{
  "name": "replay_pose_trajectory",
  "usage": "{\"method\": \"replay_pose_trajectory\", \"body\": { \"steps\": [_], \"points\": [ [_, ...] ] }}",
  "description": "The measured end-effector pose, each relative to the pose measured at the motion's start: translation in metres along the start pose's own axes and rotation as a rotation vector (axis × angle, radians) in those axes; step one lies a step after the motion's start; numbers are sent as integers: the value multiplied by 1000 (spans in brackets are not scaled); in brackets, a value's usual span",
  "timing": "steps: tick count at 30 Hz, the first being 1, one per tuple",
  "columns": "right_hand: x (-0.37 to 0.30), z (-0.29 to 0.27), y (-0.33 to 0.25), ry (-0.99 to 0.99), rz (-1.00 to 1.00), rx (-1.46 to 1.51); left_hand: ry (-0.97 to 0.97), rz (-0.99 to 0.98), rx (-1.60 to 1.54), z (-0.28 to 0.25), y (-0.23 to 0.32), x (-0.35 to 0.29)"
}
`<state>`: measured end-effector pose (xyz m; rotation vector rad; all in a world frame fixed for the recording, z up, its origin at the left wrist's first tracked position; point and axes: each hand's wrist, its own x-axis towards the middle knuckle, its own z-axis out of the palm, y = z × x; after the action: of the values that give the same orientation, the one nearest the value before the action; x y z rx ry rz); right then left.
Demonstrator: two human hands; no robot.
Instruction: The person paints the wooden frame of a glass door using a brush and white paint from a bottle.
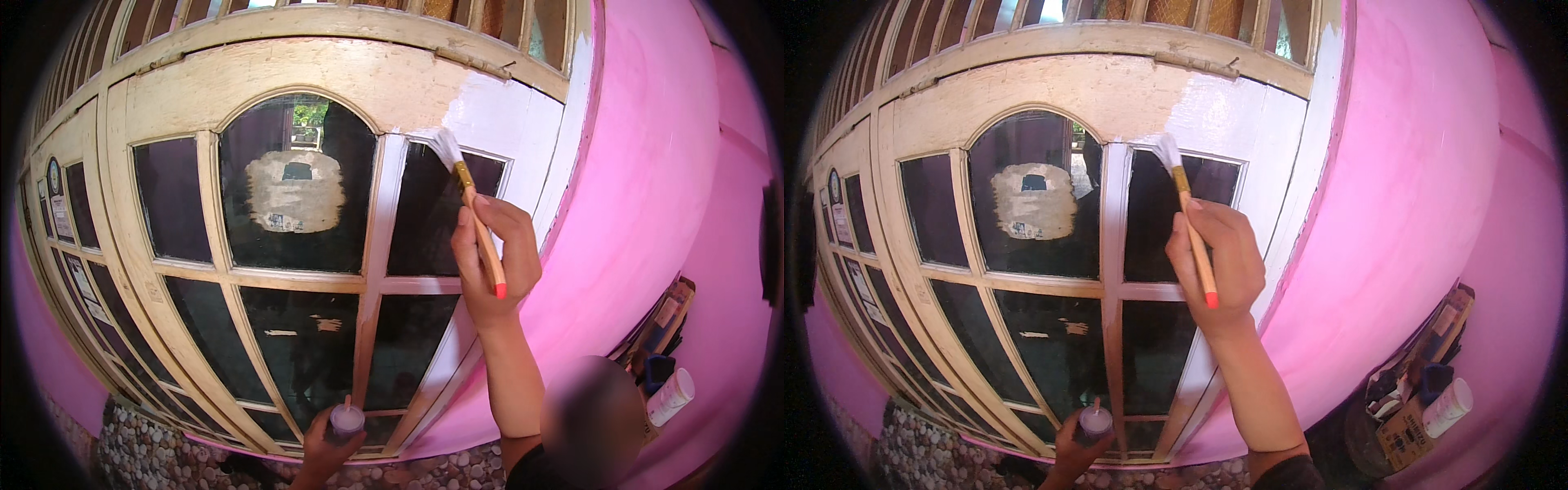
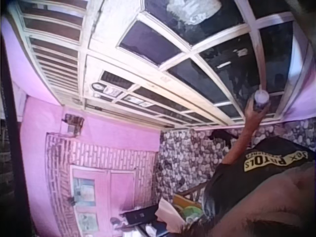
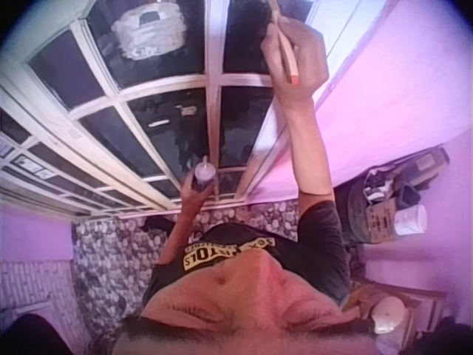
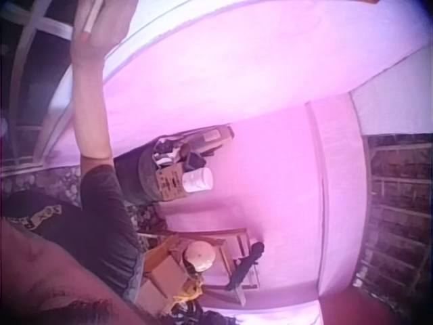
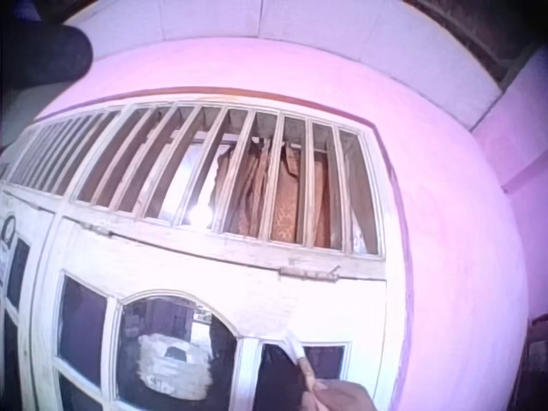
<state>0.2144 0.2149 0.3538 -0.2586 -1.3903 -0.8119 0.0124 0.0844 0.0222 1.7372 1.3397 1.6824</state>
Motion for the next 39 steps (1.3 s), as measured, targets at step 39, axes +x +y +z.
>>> {"method": "replay_pose_trajectory", "body": {
  "steps": [39],
  "points": [
    [-8,-25,10,-14,51,-2,-82,-22,-15,5,10,1]
  ]
}}
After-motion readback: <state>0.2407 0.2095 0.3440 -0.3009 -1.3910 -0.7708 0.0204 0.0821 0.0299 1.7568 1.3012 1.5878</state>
